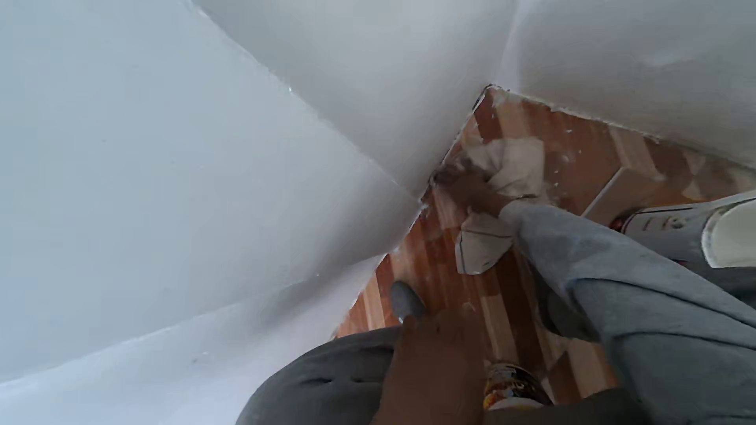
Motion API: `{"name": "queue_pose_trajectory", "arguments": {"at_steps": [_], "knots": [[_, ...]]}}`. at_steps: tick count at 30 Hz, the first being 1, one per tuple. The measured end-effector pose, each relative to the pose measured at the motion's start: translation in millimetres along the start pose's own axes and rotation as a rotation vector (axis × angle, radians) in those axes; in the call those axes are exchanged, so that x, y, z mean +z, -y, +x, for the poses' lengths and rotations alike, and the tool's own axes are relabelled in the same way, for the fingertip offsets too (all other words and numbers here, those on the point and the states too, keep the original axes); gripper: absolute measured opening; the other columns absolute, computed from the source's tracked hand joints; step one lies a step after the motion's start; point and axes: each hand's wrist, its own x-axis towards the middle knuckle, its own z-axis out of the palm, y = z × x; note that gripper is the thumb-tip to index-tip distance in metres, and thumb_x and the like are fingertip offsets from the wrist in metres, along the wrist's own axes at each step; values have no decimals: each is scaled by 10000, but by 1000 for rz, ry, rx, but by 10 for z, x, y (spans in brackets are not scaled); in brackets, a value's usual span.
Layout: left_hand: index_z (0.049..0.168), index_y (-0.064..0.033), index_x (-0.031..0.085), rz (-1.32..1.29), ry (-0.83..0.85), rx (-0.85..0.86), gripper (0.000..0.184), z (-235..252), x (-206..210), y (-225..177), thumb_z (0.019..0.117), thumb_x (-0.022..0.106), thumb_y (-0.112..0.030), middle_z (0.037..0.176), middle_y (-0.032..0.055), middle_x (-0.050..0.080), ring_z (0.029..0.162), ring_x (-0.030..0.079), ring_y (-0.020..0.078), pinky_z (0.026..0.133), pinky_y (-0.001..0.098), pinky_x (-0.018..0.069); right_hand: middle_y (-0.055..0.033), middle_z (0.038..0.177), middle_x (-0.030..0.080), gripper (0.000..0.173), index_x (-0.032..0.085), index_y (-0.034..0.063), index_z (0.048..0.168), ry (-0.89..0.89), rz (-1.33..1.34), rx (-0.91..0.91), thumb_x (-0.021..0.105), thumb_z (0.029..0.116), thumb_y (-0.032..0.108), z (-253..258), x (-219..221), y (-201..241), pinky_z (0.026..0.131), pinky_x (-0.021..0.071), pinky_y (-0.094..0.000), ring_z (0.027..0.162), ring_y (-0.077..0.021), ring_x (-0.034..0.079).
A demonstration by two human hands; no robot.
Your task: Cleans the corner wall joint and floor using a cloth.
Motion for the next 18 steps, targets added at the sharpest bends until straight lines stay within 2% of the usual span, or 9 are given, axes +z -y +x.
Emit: {"name": "queue_pose_trajectory", "arguments": {"at_steps": [3,6,8,10,11,12,14,15,18], "knots": [[1392,-105,622,-50,33,41,516,-61,22,-13,998,605,-437,1117,109,734,960,720,307,798,490,579,-155,1592,457,493,544,95,1491,-80,15,77,604,1002,129,65,78,223,1192,131,-775,1513,-424,329],[1441,-96,574,-72,127,20,529,-40,-6,-12,1026,568,-426,1160,134,718,1020,706,338,855,518,561,-73,1599,465,553,550,177,1494,33,-74,-131,653,958,89,28,78,225,1208,132,-742,1529,-364,322],[1443,-85,571,-38,113,-8,542,-54,11,10,1024,566,-430,1159,131,723,1017,707,334,845,510,554,-76,1557,517,498,572,184,1477,3,-5,-41,608,985,120,-35,-60,60,1202,219,-693,1473,-366,416],[1423,-79,593,-38,48,-12,539,-97,53,50,1007,594,-421,1124,121,732,986,715,319,815,491,565,-243,1404,608,387,650,35,1361,-85,162,186,569,1000,147,-156,-490,0,1169,244,-719,1345,-488,506],[1412,-78,607,-52,23,-12,535,-123,82,77,997,610,-416,1118,119,737,978,721,315,808,489,572,-228,1631,358,509,376,62,1586,407,152,322,432,1106,222,-115,-1190,21,1212,218,-663,1509,-455,313],[1407,-80,611,-62,23,-15,529,-149,104,104,998,611,-416,1122,117,735,982,723,313,816,491,578,-223,1676,271,547,295,68,1622,500,190,424,419,1108,209,-65,-1408,7,1213,218,-660,1543,-454,244],[1408,-84,608,-76,61,-35,519,-171,133,139,1002,610,-409,1126,123,731,985,716,326,829,505,570,-291,1475,528,427,589,0,1412,-122,196,479,587,998,107,-7,-731,-59,1107,229,-822,1414,-555,399],[1425,-85,593,-82,95,-50,527,-164,128,137,1010,604,-409,1153,134,726,1014,708,340,856,520,556,-279,1443,553,420,617,7,1374,-244,116,416,635,973,130,57,-422,-98,1081,233,-850,1383,-558,429],[1428,-73,584,-84,108,-19,528,-137,118,94,1010,606,-395,1159,153,717,1021,701,361,846,535,550,-193,1476,559,447,621,39,1383,-131,29,131,689,953,141,-147,-119,313,1156,251,-744,1396,-451,466]]}}
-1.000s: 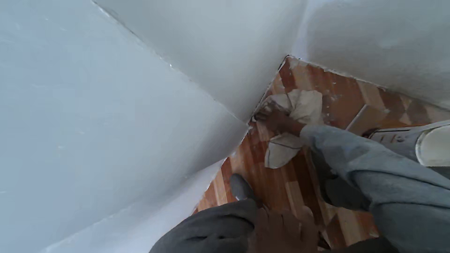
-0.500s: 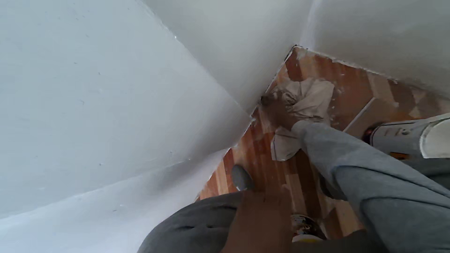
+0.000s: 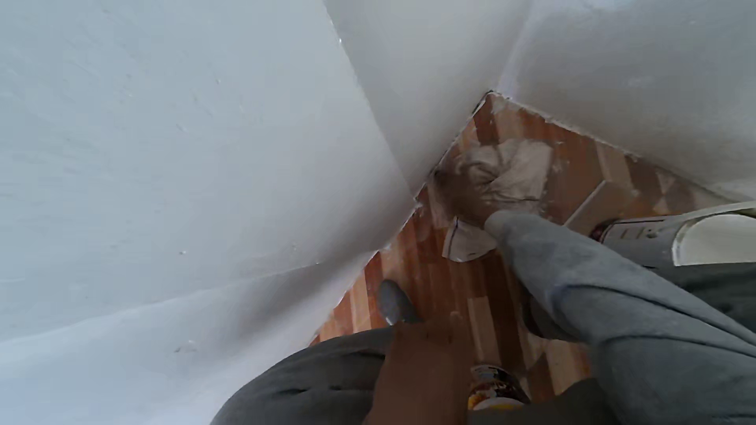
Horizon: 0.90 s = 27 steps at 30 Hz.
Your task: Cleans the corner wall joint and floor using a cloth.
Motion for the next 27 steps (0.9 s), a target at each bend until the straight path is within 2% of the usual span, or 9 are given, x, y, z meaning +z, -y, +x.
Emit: {"name": "queue_pose_trajectory", "arguments": {"at_steps": [2,4,6,8,13,17,20,22,27], "knots": [[1422,-87,588,0,-8,43,516,11,-9,-39,1018,587,-408,1170,139,716,1043,699,351,864,533,551,-138,1557,500,527,590,83,1443,82,-50,-235,715,932,119,-135,233,137,1184,225,-724,1468,-406,401],[1437,-99,577,1,6,62,520,5,-16,-59,1025,567,-416,1184,135,711,1058,694,342,882,525,544,-90,1593,470,654,551,165,1495,145,-77,-301,769,881,112,-98,278,72,1173,261,-710,1491,-386,376],[1448,-92,561,-7,27,45,527,6,-22,-62,1039,543,-423,1207,139,706,1072,691,345,892,524,542,-79,1602,459,587,522,196,1521,183,-41,-154,667,956,126,69,85,-154,1168,267,-713,1494,-380,376],[1429,-94,581,-10,-3,8,523,-15,26,-29,1033,556,-434,1183,131,716,1021,705,340,846,518,561,-177,1533,510,488,552,142,1484,137,-12,88,607,1004,207,237,-105,-405,1116,307,-764,1432,-459,425],[1441,-105,564,-9,98,-97,514,10,-33,77,1037,558,-423,1176,164,701,1035,686,379,849,561,539,-253,1541,468,494,564,58,1449,32,34,323,645,970,142,296,-503,-833,1068,284,-830,1408,-542,413],[1394,-83,586,-19,66,-55,467,56,-113,31,1026,585,-368,1144,190,693,1024,680,399,853,577,535,-229,1415,578,376,694,116,1286,129,46,255,697,949,283,-52,-440,-466,1081,383,-725,1352,-490,484],[1293,-69,631,-51,-8,-19,389,19,-152,46,1018,607,-343,1097,179,694,1009,682,392,839,581,548,-139,1267,669,219,768,214,1103,118,64,138,752,885,235,-71,-219,-340,909,491,-709,1219,-439,580],[1300,-66,619,-53,-13,-35,392,-10,-168,84,1033,580,-350,1102,187,690,1017,683,401,839,594,549,-139,1295,663,246,761,235,1156,89,75,181,691,922,210,-44,-489,-224,903,497,-722,1249,-440,573],[1355,-65,587,-86,-18,-122,408,-87,-204,205,1040,574,-324,1174,237,670,1111,650,443,917,640,508,-208,1352,631,287,742,191,1236,-10,132,293,680,957,213,-187,-1790,-24,950,474,-734,1278,-471,562]]}}
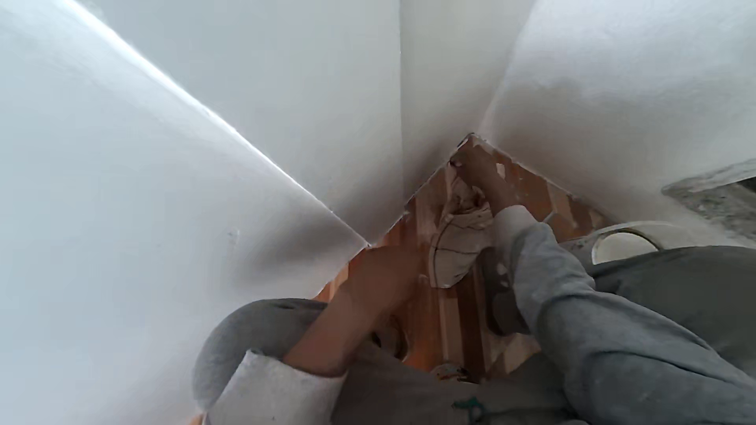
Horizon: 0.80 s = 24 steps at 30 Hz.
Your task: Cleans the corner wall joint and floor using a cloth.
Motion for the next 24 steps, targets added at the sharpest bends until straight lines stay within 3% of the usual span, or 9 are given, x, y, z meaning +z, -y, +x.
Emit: {"name": "queue_pose_trajectory", "arguments": {"at_steps": [3,6,8,10,13,17,20,22,24], "knots": [[1408,-75,566,-9,-12,2,444,-24,-43,13,1063,536,-351,1231,238,660,1160,635,432,965,639,485,-182,1324,667,299,750,195,1230,-10,21,57,681,940,170,-268,-340,59,987,473,-720,1270,-437,592],[1412,-52,570,-28,-42,40,459,-34,-77,-3,1060,545,-346,1244,233,658,1164,637,410,996,632,477,-240,1307,646,319,682,100,1279,-99,158,117,659,993,237,-1030,67,254,991,484,-696,1213,-458,614],[1401,-47,584,-48,-66,102,457,22,-58,-8,1059,558,-349,1219,228,670,1130,652,391,996,617,479,-293,1312,626,407,662,-15,1275,176,179,128,684,977,260,-1354,675,229,1040,446,-687,1245,-481,583],[1425,-51,570,-67,-51,139,483,94,-23,-40,1062,555,-368,1248,214,664,1148,647,357,1030,580,468,-278,1324,633,444,654,-36,1282,498,125,125,683,974,283,-1766,1263,85,1050,437,-692,1263,-463,585],[1471,-49,519,-59,-25,49,529,88,-83,-46,1064,548,-385,1315,233,628,1176,631,366,1047,565,459,-319,1365,595,404,633,-98,1272,563,86,131,655,976,177,-2173,1466,283,1050,429,-715,1300,-494,555],[1449,-36,527,-75,12,43,513,228,10,-99,1064,558,-374,1241,227,658,1053,680,342,950,523,535,-309,1415,561,419,597,-70,1350,343,187,61,633,998,154,-2260,629,604,1103,379,-700,1347,-497,507],[1473,-29,492,-110,31,8,495,322,-4,-228,1073,551,-314,1228,212,664,1013,686,302,893,471,553,-277,1346,616,402,615,-25,1343,24,264,-9,643,988,161,-2028,-113,747,1006,440,-712,1269,-481,569],[1471,-28,489,-117,39,-29,491,358,1,-281,1070,557,-303,1210,195,665,969,677,267,840,436,552,-222,1262,669,346,656,16,1295,-90,261,-72,654,982,163,-2064,-726,833,907,507,-670,1176,-422,636],[1463,-21,497,-78,53,-46,487,402,10,-324,1068,564,-297,1196,191,674,957,685,266,826,438,562,-176,1221,687,300,689,37,1228,-189,234,-170,682,965,181,-2199,-1306,818,894,534,-625,1153,-365,653]]}}
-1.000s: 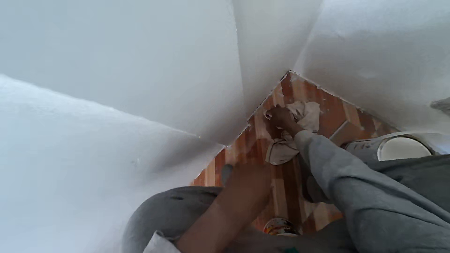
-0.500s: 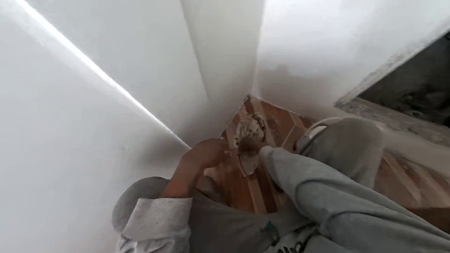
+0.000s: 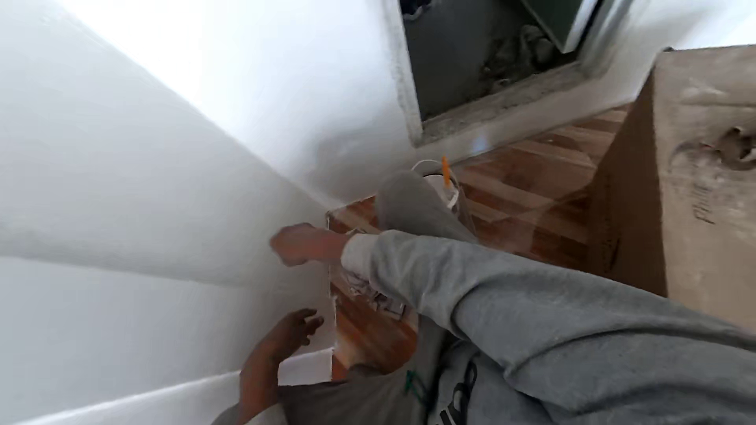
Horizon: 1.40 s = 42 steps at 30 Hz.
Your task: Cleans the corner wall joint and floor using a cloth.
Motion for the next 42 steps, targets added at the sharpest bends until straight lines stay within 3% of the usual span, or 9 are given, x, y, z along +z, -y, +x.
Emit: {"name": "queue_pose_trajectory", "arguments": {"at_steps": [4,7,12,17,20,23,32,37,42], "knots": [[1465,-27,510,166,8,60,502,-60,-46,-236,1060,579,-317,1201,208,680,992,699,307,881,488,568,-132,1257,703,294,696,76,1293,-267,99,-158,601,1026,155,-459,-818,-229,1021,518,-524,1226,-292,639],[1493,-84,505,272,-45,133,545,-327,-226,-546,1038,610,-363,1243,196,684,1053,704,319,950,513,557,-143,1248,696,336,684,72,1317,-482,233,7,594,995,95,-746,-877,-456,982,543,-507,1196,-296,651],[1484,-125,528,345,-125,180,544,-488,-723,-778,1023,626,-397,1239,171,692,1070,700,309,963,535,546,-116,1092,716,330,675,123,1339,-507,398,14,625,1015,157,-856,-871,-319,824,582,-512,995,-272,689],[1481,-66,510,198,-148,203,502,85,-958,-809,1068,552,-348,1250,199,673,1061,691,315,960,506,544,-193,1181,714,340,655,22,1337,-478,703,-11,558,1077,219,-789,-975,-621,915,577,-503,1015,-301,713],[1399,-32,563,190,-72,24,467,467,-835,-784,1054,581,-347,1150,197,691,944,687,308,841,503,555,-151,1008,703,366,690,25,1242,-448,867,88,488,1106,298,-792,-1021,-714,756,573,-438,802,-238,673],[1462,-63,527,249,-19,116,531,607,-657,-932,1047,588,-389,1220,211,677,1044,688,343,951,548,536,-141,897,671,345,690,58,1203,-447,721,116,488,1106,320,-906,-900,-665,662,562,-433,716,-237,642],[1468,-66,528,328,145,418,520,564,-331,-1158,1046,596,-361,1206,184,690,1031,697,279,959,478,547,-167,1170,691,284,693,23,1197,-302,228,18,522,1047,193,-804,-713,-413,979,513,-503,1136,-310,650],[1479,-45,509,328,63,424,533,493,-376,-1150,1053,585,-357,1185,212,684,1020,690,312,942,495,542,-118,1170,719,261,733,73,1240,-679,147,-46,595,1036,160,-1040,-1151,-185,902,574,-463,1040,-254,699],[1466,-88,540,292,1,459,525,356,-415,-1072,1045,584,-398,1193,187,694,1053,684,320,979,537,521,-115,1196,699,338,663,111,1357,-1099,-78,97,587,1051,233,-1651,-1238,-1162,805,616,-424,936,-215,713]]}}
